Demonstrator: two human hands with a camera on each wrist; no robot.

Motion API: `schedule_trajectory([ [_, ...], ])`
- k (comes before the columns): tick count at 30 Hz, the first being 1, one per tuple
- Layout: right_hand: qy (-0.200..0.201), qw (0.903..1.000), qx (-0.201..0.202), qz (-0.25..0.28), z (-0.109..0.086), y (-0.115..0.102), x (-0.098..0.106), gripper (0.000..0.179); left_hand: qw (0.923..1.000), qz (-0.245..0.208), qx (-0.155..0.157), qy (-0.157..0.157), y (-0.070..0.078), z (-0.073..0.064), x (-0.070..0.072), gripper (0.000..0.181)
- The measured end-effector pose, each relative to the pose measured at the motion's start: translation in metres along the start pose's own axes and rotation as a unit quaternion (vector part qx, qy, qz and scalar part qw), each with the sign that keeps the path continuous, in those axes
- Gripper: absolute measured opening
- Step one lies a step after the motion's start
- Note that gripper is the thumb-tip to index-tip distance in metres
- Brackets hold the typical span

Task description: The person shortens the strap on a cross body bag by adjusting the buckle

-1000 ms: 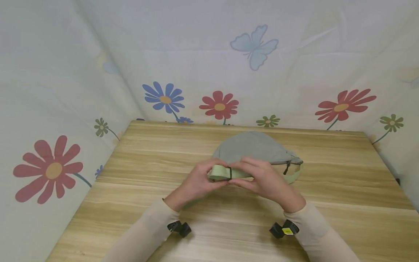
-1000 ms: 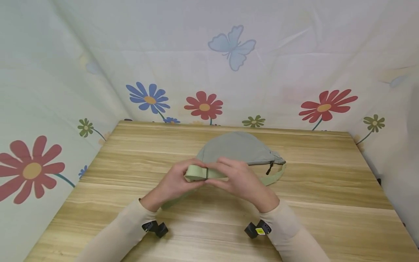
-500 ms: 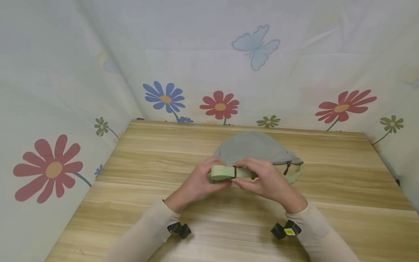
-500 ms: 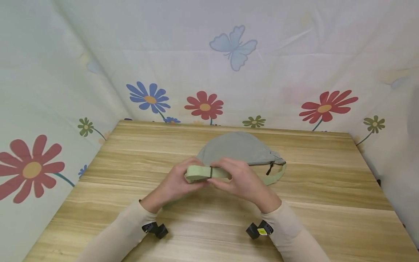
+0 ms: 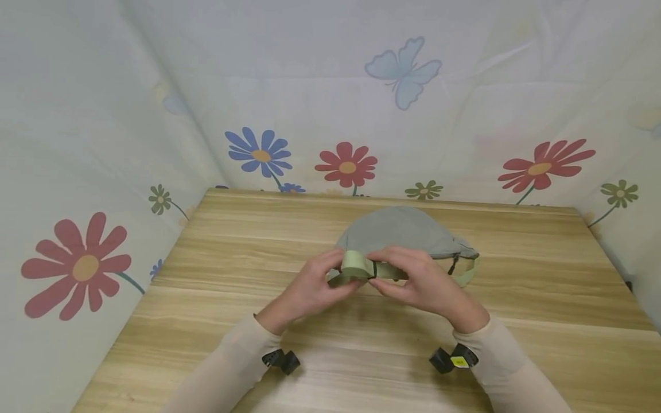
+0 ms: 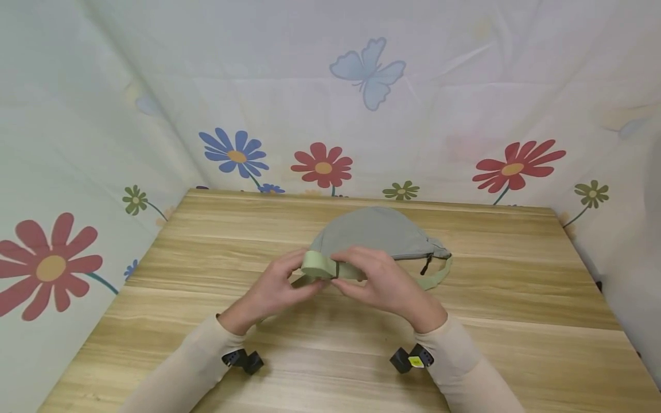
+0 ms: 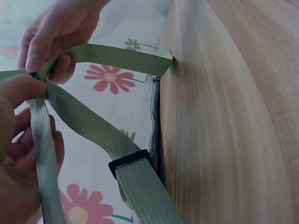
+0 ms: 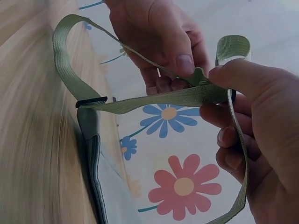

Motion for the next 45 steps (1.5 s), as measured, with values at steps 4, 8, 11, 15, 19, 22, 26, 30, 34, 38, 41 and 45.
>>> schedule_trajectory([
  [4, -0.010, 0.9999, -0.005, -0.002, 0.001, -0.001, 0.002, 0.041, 0.9999, 0.012, 0.000, 0.006, 0.000, 0.000, -0.001, 0.029],
  [8, -0.015, 0.9998, -0.014, -0.006, 0.000, -0.001, 0.004, 0.041, 0.9994, 0.029, -0.008, 0.015, 0.001, -0.001, 0.000, 0.028],
  [11, -0.015, 0.9996, -0.022, -0.006, -0.001, 0.000, 0.006, 0.041, 0.9990, 0.041, 0.003, 0.015, 0.001, -0.004, 0.002, 0.030],
  [15, -0.013, 0.9993, -0.035, -0.003, -0.004, 0.002, 0.008, 0.039, 0.9982, 0.053, 0.029, 0.007, 0.000, -0.011, 0.007, 0.032],
  [19, -0.004, 0.9990, -0.044, -0.003, -0.009, 0.005, 0.010, 0.039, 0.9973, 0.064, 0.035, 0.001, -0.004, -0.020, 0.015, 0.032],
  [22, 0.006, 0.9989, -0.045, -0.007, -0.013, 0.008, 0.013, 0.040, 0.9959, 0.081, 0.041, -0.001, -0.009, -0.030, 0.022, 0.032],
  [26, 0.023, 0.9988, -0.041, -0.016, -0.019, 0.013, 0.020, 0.042, 0.9932, 0.092, 0.072, 0.002, -0.020, -0.046, 0.033, 0.031],
  [30, 0.038, 0.9984, -0.039, -0.012, -0.024, 0.017, 0.027, 0.044, 0.9905, 0.094, 0.100, 0.009, -0.029, -0.060, 0.043, 0.031],
  [34, 0.032, 0.9990, -0.032, 0.002, -0.023, 0.017, 0.028, 0.042, 0.9894, 0.102, 0.103, -0.002, -0.035, -0.063, 0.048, 0.031],
  [38, 0.035, 0.9990, -0.021, 0.017, -0.018, 0.015, 0.024, 0.041, 0.9852, 0.120, 0.114, -0.046, -0.037, -0.055, 0.043, 0.036],
  [41, 0.042, 0.9988, -0.011, 0.024, -0.013, 0.013, 0.019, 0.037, 0.9817, 0.131, 0.117, -0.074, -0.029, -0.041, 0.034, 0.045],
  [45, 0.045, 0.9987, 0.005, 0.025, -0.005, 0.009, 0.011, 0.031, 0.9846, 0.116, 0.104, -0.079, -0.008, -0.015, 0.013, 0.059],
])
Point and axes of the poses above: each hand's wrist, its own z-axis towards the middle knuckle, its own x-axis out of the back of the hand, y = z × x, the point moved 2 cm from there along z, towards the middle knuckle, and after that the axes turned 10 degrees about -y, right-handed, at the moved point
